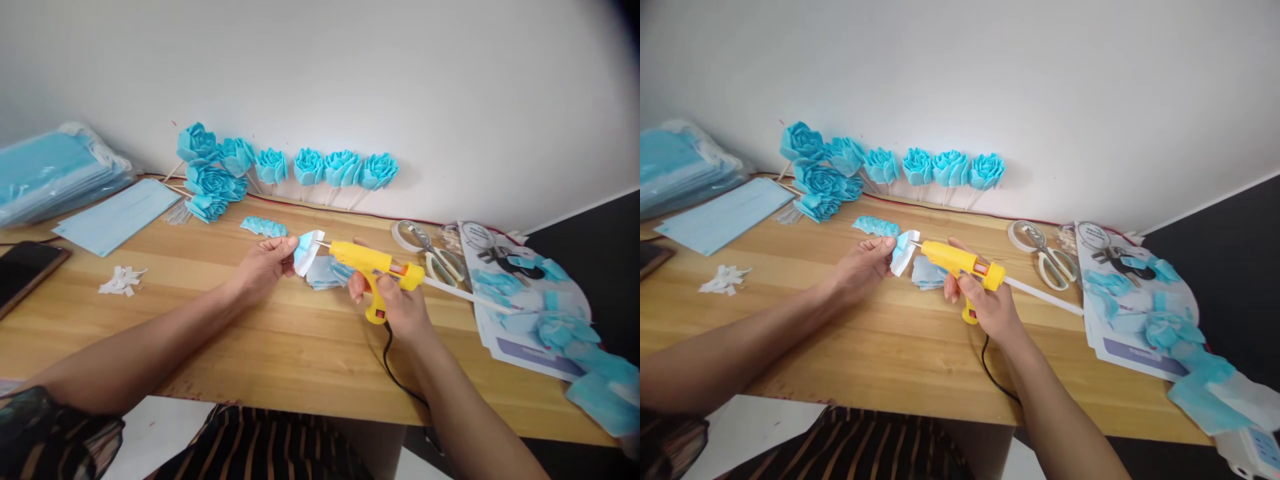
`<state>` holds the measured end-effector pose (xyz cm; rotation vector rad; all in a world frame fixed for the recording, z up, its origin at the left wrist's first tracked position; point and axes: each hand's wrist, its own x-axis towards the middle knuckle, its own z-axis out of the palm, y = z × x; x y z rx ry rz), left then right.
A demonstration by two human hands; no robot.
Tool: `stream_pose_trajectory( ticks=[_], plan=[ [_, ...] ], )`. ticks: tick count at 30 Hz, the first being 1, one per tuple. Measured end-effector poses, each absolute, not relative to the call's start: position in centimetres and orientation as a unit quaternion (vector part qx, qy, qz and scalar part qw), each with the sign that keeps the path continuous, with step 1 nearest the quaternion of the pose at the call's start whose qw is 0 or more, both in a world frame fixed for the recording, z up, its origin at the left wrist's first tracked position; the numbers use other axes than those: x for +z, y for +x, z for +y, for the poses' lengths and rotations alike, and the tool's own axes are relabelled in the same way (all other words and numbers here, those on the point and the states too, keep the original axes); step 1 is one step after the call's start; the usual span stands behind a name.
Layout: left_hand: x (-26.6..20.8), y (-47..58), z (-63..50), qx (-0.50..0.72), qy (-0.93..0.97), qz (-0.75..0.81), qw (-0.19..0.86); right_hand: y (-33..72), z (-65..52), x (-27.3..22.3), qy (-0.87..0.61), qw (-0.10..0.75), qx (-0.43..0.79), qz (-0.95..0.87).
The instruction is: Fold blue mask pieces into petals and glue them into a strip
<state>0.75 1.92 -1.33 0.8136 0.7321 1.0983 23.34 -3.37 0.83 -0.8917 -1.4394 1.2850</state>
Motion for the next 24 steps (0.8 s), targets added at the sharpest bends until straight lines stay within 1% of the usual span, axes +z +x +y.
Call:
stream_pose_trajectory(
  ticks=[12, 24],
  plan=[
    [-0.98, 0.76, 1.74, 0.483, 0.359, 0.346, 0.720, 23.10, -3.54, 1.01, -0.391, 0.464, 0.509, -0.610],
    [-1.41, 0.86, 1.72, 0.500, 0.341, 0.320, 0.729, 22.89, -3.65, 1.60, -0.434, 0.436, 0.490, -0.618]
  ],
)
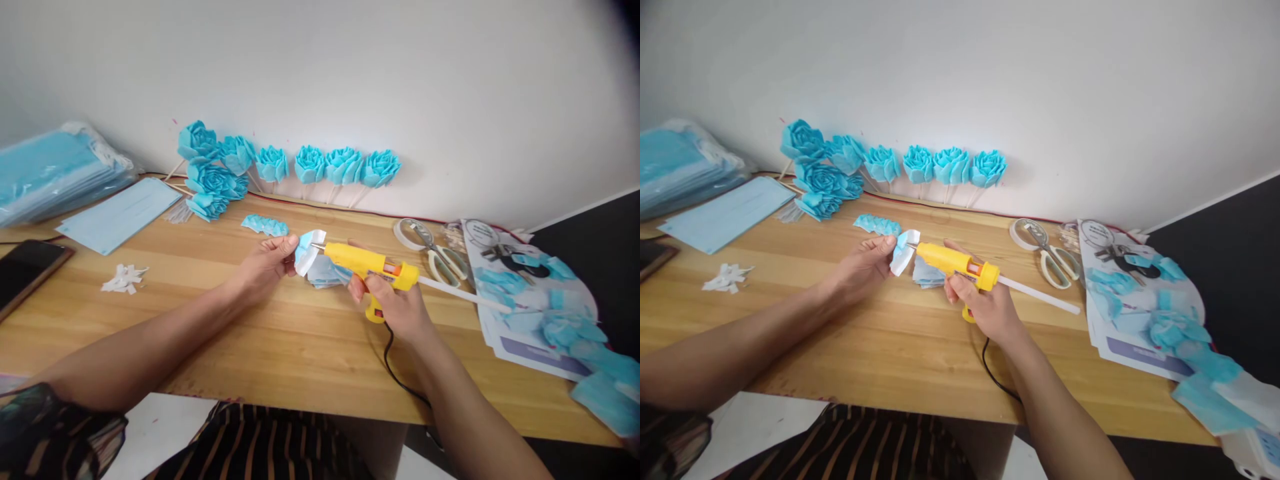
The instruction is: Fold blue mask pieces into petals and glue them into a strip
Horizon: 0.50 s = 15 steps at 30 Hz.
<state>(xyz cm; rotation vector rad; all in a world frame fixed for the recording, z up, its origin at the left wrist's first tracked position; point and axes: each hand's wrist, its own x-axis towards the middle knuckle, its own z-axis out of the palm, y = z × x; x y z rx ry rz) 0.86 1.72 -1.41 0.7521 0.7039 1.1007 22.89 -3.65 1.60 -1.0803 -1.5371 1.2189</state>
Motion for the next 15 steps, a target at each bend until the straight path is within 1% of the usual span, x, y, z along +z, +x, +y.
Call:
stream_pose_trajectory(
  ticks=[15],
  plan=[
    [-1.64, 0.81, 1.70, 0.485, 0.356, 0.323, 0.730, 23.05, -3.67, 1.57, -0.468, 0.434, 0.446, -0.627]
  ],
)
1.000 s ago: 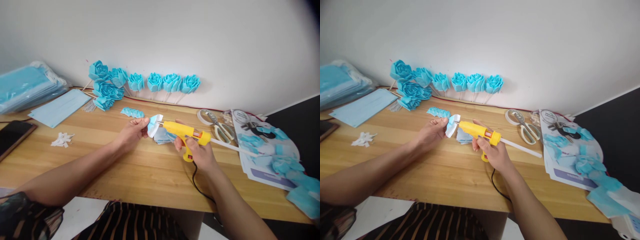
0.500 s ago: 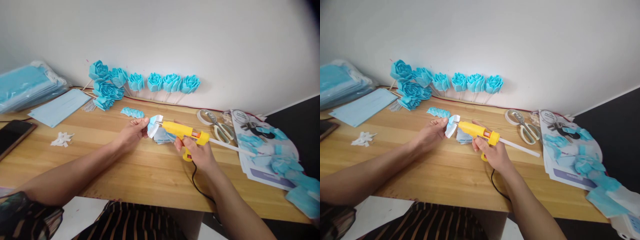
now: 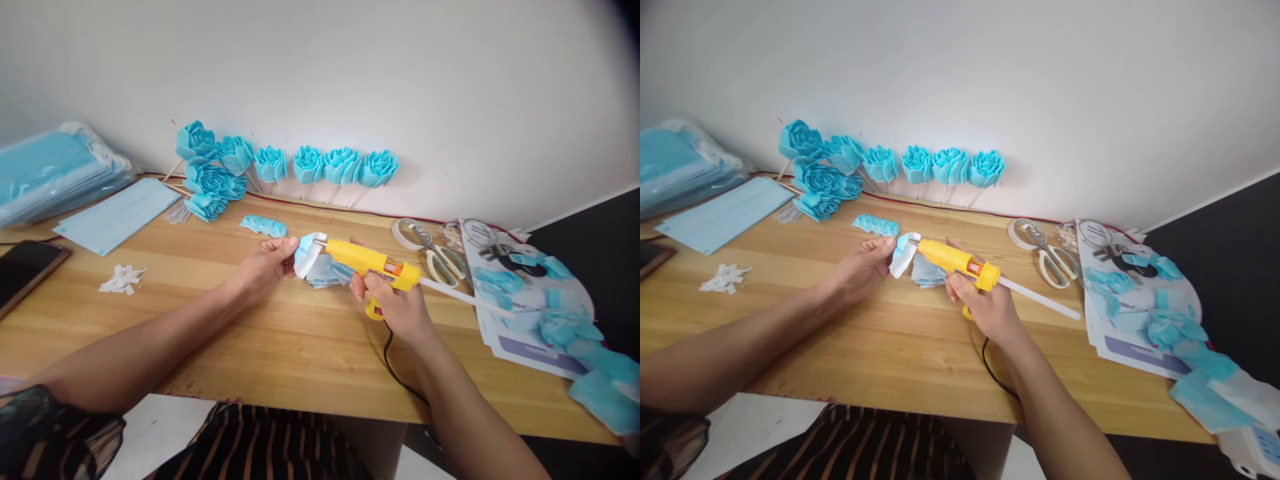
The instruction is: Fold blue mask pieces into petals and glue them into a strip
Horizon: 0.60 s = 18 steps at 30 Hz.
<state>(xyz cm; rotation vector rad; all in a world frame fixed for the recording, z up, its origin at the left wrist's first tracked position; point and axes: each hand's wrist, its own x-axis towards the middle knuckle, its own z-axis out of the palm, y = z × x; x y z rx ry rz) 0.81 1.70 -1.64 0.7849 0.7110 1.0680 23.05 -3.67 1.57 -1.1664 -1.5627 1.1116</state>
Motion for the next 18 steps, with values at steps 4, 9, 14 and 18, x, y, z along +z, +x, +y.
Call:
stream_pose_trajectory(
  ticks=[4, 9, 14, 18],
  plan=[
    [-1.52, 0.81, 1.76, 0.487, 0.355, 0.323, 0.729, 23.37, -3.93, 1.39, -0.499, 0.419, 0.405, -0.642],
    [-1.37, 0.68, 2.18, 0.509, 0.347, 0.332, 0.715, 23.47, -4.34, 1.83, -0.520, 0.425, 0.352, -0.652],
    [-1.07, 0.71, 2.24, 0.516, 0.322, 0.349, 0.713, 23.33, -4.32, 1.58, -0.463, 0.433, 0.420, -0.650],
    [-0.94, 0.73, 2.13, 0.515, 0.321, 0.336, 0.720, 23.24, -4.30, 1.05, -0.456, 0.410, 0.442, -0.654]
  ],
)
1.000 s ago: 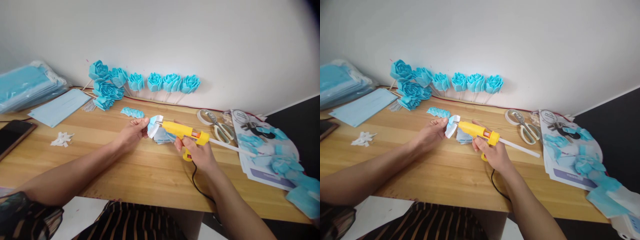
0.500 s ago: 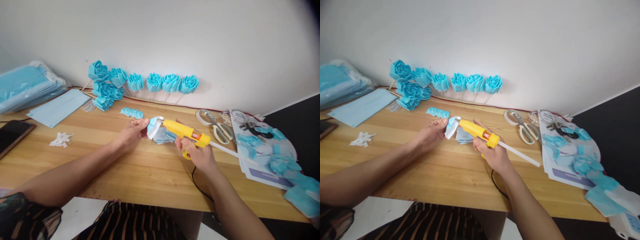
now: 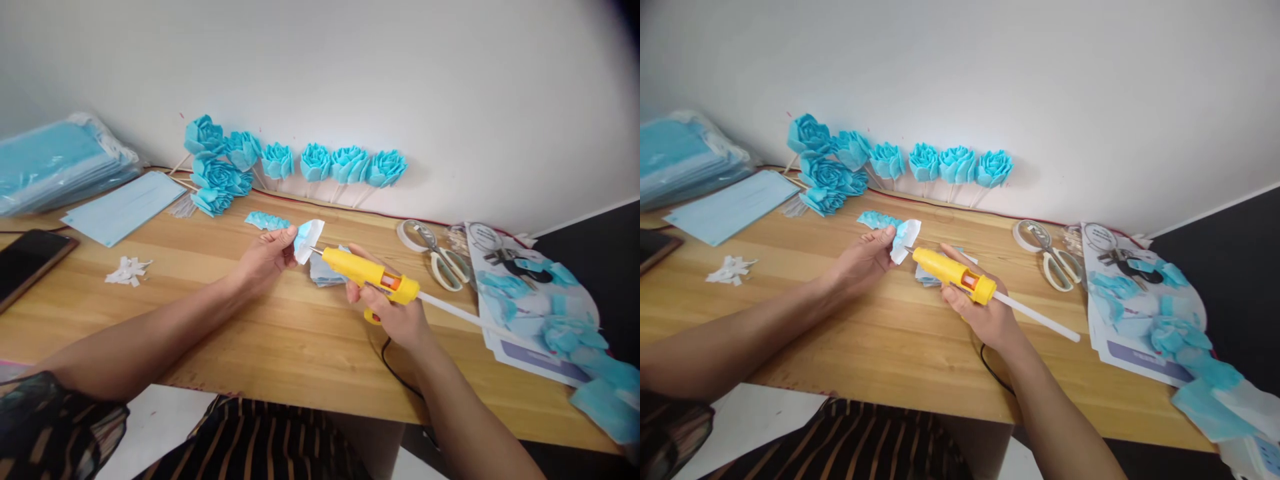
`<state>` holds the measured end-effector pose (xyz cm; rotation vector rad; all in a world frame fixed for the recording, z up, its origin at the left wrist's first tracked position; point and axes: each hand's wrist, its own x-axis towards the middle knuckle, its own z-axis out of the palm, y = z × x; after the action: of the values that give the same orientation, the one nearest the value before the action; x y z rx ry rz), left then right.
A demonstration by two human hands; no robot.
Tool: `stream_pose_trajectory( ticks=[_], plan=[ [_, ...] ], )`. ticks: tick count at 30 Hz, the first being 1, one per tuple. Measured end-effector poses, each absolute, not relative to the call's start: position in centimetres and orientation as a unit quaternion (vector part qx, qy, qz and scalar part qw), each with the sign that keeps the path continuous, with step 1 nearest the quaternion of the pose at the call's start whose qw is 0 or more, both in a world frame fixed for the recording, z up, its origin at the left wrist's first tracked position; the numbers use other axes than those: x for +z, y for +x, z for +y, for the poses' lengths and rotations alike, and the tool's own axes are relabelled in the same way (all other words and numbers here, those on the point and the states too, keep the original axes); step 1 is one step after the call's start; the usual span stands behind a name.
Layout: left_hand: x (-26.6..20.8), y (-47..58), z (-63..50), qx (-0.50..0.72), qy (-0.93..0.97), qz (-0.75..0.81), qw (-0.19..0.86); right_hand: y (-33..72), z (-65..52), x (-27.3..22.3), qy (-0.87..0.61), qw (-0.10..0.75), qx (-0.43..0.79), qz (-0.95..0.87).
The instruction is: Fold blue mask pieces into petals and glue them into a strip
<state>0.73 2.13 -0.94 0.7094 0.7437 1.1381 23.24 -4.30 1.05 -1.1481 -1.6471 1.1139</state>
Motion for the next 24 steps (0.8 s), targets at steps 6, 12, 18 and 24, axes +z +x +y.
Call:
stream_pose_trajectory(
  ticks=[6, 12, 18, 24],
  plan=[
    [-1.10, 0.77, 2.09, 0.520, 0.328, 0.319, 0.721, 22.96, -4.28, 1.11, -0.454, 0.383, 0.445, -0.670],
    [-0.77, 0.87, 1.84, 0.504, 0.336, 0.327, 0.725, 22.76, -4.38, 1.41, -0.478, 0.364, 0.439, -0.668],
    [-0.93, 0.79, 1.88, 0.506, 0.349, 0.307, 0.726, 22.70, -4.24, 1.03, -0.501, 0.357, 0.421, -0.667],
    [-1.19, 0.85, 1.98, 0.514, 0.339, 0.310, 0.724, 22.71, -4.34, 1.03, -0.504, 0.339, 0.417, -0.677]
  ],
)
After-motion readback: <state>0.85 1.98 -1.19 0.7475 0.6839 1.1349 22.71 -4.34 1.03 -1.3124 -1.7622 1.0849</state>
